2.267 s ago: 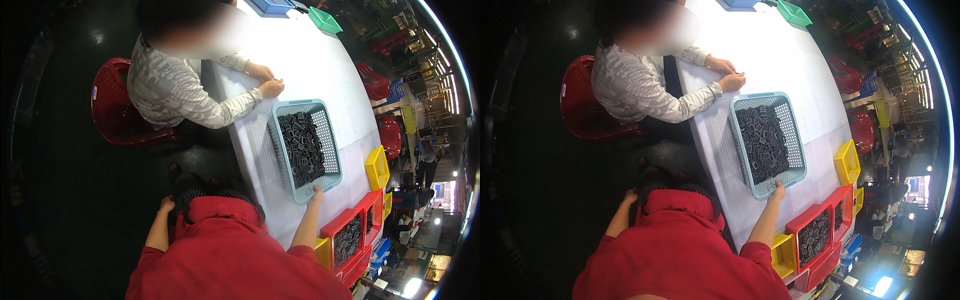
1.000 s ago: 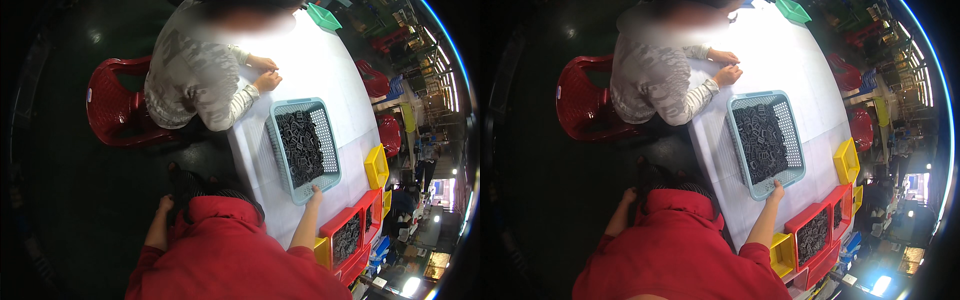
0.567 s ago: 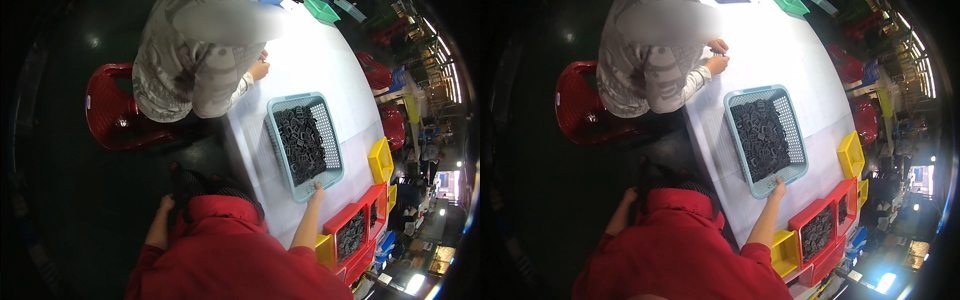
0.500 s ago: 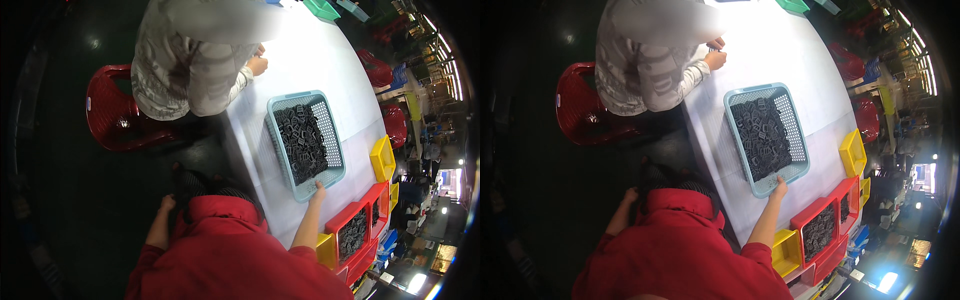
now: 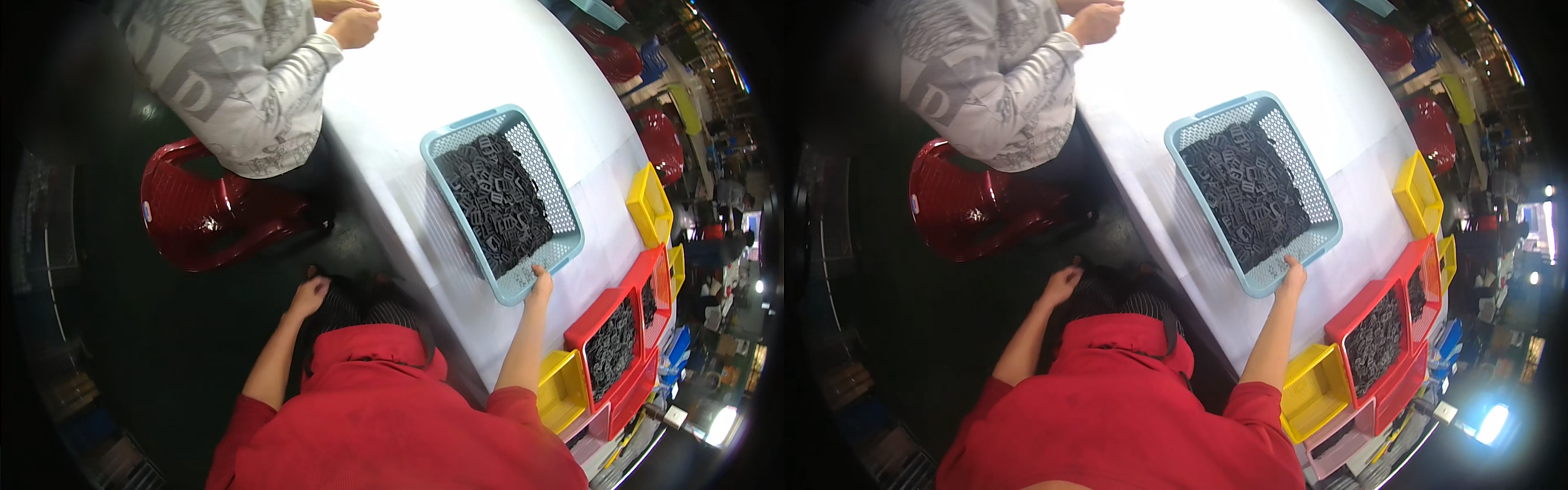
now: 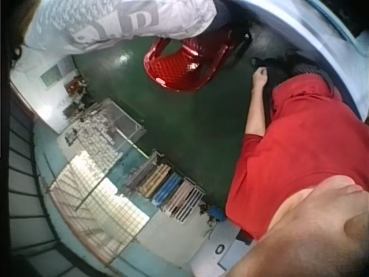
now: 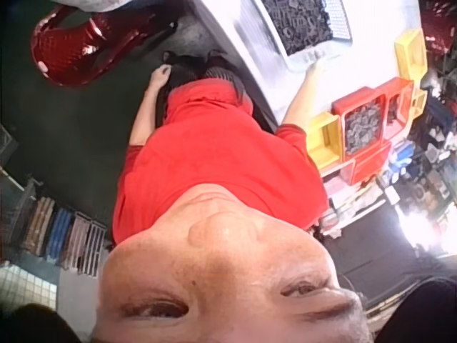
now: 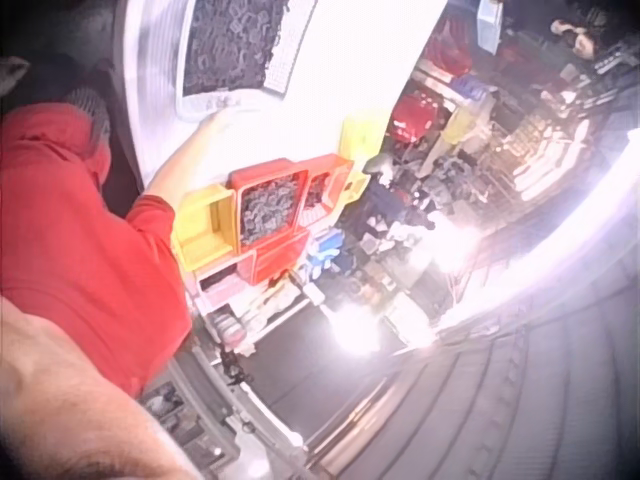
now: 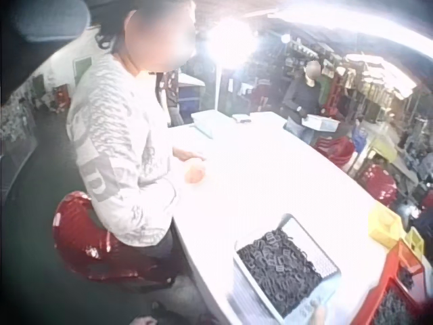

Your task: The person picks up small black plastic buckles from a table, inspects them by hand, and places them into a yellow basket. The person repeats this process, handling the buckles one at a time and occasionally moving the basket to a different location on the table.

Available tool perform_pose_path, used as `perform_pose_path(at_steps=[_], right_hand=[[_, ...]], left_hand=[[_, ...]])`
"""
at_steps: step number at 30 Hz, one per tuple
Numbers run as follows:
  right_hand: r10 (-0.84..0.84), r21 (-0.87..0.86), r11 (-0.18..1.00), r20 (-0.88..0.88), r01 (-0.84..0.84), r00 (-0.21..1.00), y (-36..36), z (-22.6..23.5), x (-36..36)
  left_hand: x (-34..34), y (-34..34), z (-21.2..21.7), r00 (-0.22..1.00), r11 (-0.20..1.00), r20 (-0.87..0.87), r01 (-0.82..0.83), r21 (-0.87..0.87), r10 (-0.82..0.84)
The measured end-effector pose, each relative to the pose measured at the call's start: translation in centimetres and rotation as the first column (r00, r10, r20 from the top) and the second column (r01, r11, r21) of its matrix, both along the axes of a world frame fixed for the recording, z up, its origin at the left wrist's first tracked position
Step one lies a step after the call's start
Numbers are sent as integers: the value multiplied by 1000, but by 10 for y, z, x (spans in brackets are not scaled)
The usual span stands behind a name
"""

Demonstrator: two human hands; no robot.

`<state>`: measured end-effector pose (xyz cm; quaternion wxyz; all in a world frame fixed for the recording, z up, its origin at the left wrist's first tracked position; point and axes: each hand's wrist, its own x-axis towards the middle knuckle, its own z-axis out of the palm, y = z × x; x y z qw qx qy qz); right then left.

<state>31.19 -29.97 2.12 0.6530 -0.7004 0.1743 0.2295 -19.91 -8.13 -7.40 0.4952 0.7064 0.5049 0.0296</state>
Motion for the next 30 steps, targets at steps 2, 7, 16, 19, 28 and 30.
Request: perform_pose_path(at_steps=[2,7,16,19,28,30], right_hand=[[-4,39,999,-27,6,1000,-5,0,2],[-66,21,998,-19,66,998,4,3,-22],[-97,7,995,-7,97,995,11,5,-60],[-88,-74,993,35,91,995,10,7,-55],[468,-202,867,14,-456,883,-16,27,6],[556,-221,810,-2,-543,831,-5,29,2]], left_hand=[[79,43,62,980,994,177,78,77,-91],[247,154,154,921,892,247,180,415,-300],[422,240,137,781,758,-81,622,197,-619],[412,238,119,837,835,59,533,137,-544],[228,127,131,952,975,216,196,108,-216],[179,95,119,951,988,288,72,138,-110]])
